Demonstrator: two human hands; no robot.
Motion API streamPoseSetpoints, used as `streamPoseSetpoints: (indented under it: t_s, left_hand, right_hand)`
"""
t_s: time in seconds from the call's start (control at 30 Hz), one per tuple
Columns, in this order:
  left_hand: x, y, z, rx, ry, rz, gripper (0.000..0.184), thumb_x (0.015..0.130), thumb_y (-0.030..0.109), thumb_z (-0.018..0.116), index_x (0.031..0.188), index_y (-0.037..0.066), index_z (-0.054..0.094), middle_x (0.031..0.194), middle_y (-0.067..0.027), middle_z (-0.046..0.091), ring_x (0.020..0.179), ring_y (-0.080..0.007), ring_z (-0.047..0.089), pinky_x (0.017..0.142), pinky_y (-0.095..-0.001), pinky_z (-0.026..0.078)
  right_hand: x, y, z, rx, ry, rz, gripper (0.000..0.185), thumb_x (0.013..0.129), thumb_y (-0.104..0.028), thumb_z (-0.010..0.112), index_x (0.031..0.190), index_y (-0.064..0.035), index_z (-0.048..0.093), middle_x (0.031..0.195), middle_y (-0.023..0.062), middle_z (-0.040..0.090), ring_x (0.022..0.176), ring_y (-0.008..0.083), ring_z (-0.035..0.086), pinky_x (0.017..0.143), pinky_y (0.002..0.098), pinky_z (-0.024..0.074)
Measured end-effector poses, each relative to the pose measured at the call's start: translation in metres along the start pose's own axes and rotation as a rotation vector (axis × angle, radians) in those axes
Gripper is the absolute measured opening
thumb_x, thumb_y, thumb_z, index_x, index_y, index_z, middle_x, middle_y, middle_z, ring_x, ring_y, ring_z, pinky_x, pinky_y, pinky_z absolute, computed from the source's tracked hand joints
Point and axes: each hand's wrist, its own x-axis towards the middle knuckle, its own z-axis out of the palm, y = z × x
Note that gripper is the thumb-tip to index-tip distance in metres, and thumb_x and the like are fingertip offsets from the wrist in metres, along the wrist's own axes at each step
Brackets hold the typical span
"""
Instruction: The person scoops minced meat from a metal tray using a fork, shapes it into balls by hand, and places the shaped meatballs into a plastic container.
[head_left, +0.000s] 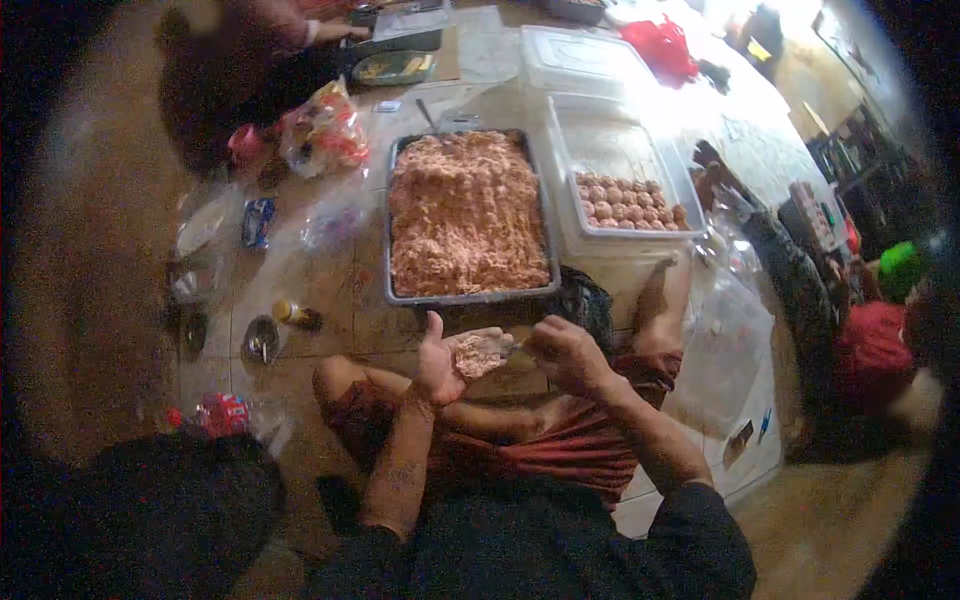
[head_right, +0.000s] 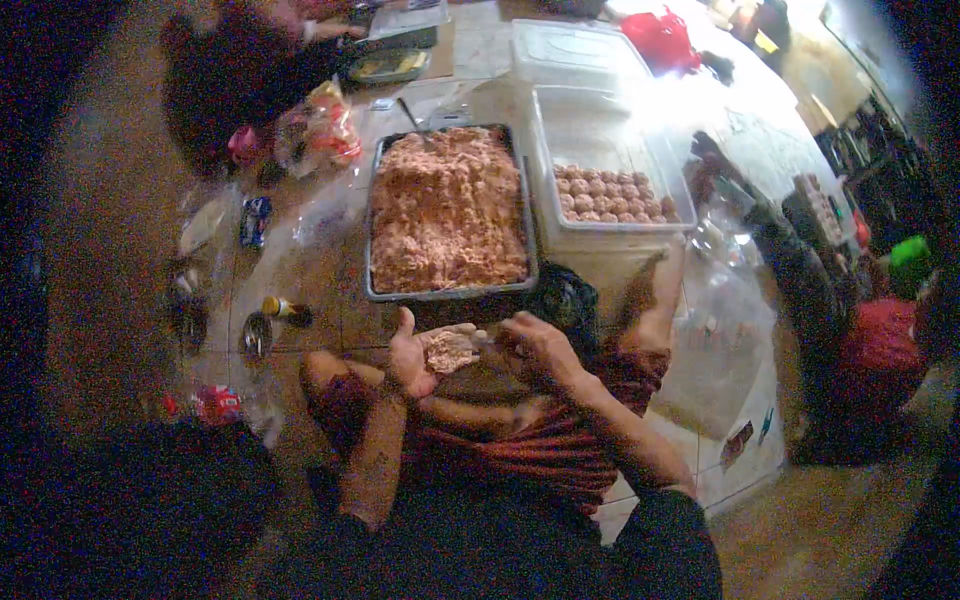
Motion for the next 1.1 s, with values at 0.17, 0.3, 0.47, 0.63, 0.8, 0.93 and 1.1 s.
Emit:
streamPoseSetpoints:
  t_s: [0.17, 0.3, 0.47, 0.63, 0.8, 0.93, 1.1]
  left_hand:
    - [-0.004, 0.016, -0.032, 0.129, -0.002, -0.003, 0.103, 0.092, 0.078, 0.024, 0.141, -0.011, 0.043, 0.145, -0.028, 0.045, 0.127, -0.0385, 0.054, 0.109, -0.0477, 0.044]
    - [-0.002, 0.012, 0.011, 0.379, 0.024, 0.003, 0.094, 0.095, 0.075, 0.023, 0.143, -0.002, 0.045, 0.156, -0.0255, 0.031, 0.127, -0.0365, 0.054, 0.1, -0.042, 0.051]
    - [-0.031, 0.032, 0.053, 0.453, -0.036, 0.016, 0.051, 0.103, 0.038, 0.054, 0.139, 0.002, 0.05, 0.156, -0.0218, 0.035, 0.118, -0.0286, 0.061, 0.095, -0.0373, 0.052]
    - [-0.006, 0.022, 0.022, 1.132, -0.039, 0.148, 0.041, 0.095, 0.022, 0.064, 0.132, 0.006, 0.056, 0.129, -0.0102, 0.062, 0.113, -0.0281, 0.061, 0.091, -0.0367, 0.051]
    - [-0.004, 0.013, 0.032, 0.835, 0.217, 0.375, 0.022, 0.095, 0.012, 0.058, 0.114, 0.002, 0.065, 0.117, -0.012, 0.068, 0.103, -0.023, 0.066, 0.091, -0.037, 0.053]
    - [0.005, 0.006, 0.024, 0.365, 0.029, 0.558, 0.021, 0.092, 0.017, 0.066, 0.105, 0.0, 0.067, 0.099, -0.0077, 0.073, 0.089, -0.0201, 0.069, 0.08, -0.036, 0.057]
    - [-0.001, 0.015, 0.049, 1.533, 0.212, 0.938, 0.023, 0.087, 0.025, 0.076, 0.088, 0.003, 0.067, 0.088, -0.01, 0.069, 0.084, -0.0234, 0.068, 0.076, -0.0339, 0.055]
  right_hand:
    - [-0.013, 0.014, 0.01, 0.327, 0.072, 0.143, 0.019, 0.083, -0.007, 0.072, 0.098, -0.002, 0.063, 0.087, 0.0128, 0.063, 0.083, 0.0274, 0.064, 0.072, 0.0379, 0.0514]
    - [0.002, 0.001, 0.037, 0.603, -0.016, 0.304, 0.036, 0.093, -0.027, 0.072, 0.114, 0.0012, 0.065, 0.1, 0.0085, 0.07, 0.091, 0.0146, 0.063, 0.082, 0.0315, 0.0512]
    - [0.025, -0.062, -0.004, 1.003, -0.107, 0.28, 0.03, 0.094, -0.024, 0.07, 0.112, 0.0004, 0.068, 0.093, 0.0036, 0.069, 0.091, 0.0096, 0.059, 0.081, 0.0305, 0.0507]
    - [0.042, -0.066, -0.01, 0.636, -0.01, 0.237, 0.027, 0.088, -0.017, 0.075, 0.107, 0.0006, 0.067, 0.093, 0.0083, 0.07, 0.089, 0.0136, 0.062, 0.083, 0.031, 0.0509]
    - [0.024, -0.043, -0.008, 0.747, 0.302, 0.304, 0.022, 0.098, -0.018, 0.064, 0.11, -0.0002, 0.066, 0.095, 0.0041, 0.066, 0.093, 0.014, 0.061, 0.082, 0.0292, 0.0506]
    - [-0.01, -0.026, 0.035, 0.994, 0.008, 0.588, 0.023, 0.102, -0.021, 0.059, 0.112, -0.0009, 0.065, 0.098, 0.0017, 0.065, 0.096, 0.0115, 0.059, 0.085, 0.0289, 0.049]
    - [-0.025, -0.008, 0.076, 0.934, 0.102, 0.32, 0.023, 0.094, -0.011, 0.064, 0.115, -0.002, 0.066, 0.099, 0.0046, 0.066, 0.094, 0.017, 0.061, 0.083, 0.031, 0.0501]
